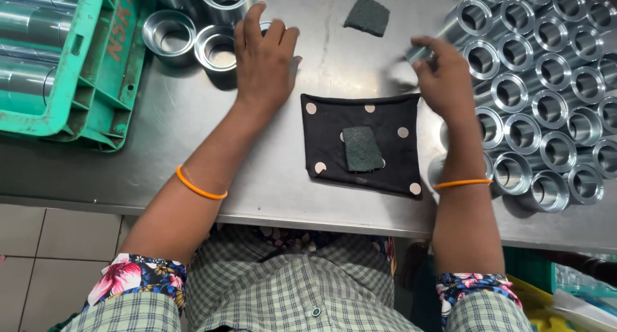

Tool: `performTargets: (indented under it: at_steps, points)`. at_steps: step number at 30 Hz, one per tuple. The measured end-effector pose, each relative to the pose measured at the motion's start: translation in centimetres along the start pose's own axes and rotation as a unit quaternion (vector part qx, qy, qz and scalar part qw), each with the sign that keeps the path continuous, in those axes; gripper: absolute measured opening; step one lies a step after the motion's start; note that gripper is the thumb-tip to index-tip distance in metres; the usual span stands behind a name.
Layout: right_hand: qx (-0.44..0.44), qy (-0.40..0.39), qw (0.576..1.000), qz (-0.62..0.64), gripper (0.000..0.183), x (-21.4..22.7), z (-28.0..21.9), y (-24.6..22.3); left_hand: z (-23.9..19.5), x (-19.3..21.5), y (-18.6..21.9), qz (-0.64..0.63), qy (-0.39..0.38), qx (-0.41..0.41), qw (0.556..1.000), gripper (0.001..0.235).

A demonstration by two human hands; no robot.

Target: Cleaning and inspecting circular metal components using a cloth on a workstation.

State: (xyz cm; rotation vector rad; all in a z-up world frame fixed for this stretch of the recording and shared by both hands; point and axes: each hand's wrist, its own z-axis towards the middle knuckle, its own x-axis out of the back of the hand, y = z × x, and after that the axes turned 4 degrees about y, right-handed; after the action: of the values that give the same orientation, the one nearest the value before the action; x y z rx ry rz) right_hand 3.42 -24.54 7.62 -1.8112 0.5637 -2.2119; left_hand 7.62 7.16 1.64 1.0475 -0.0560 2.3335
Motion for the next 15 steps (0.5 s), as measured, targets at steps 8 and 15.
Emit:
performTargets:
  at_steps: [8,15]
  points:
    - [0.172,0.014,0.909,0.379,0.041,-2.3,-3.4,-6.9,-1.6,0.6,6.0,-0.495,-0.103,0.144,0.851,0.032]
    - [0.119,-0.080,0.921,0.362,0.038,-2.3,-3.0,-7.2,-1.3,3.7,7.7,-0.610,-0.140,0.098,0.774,0.035]
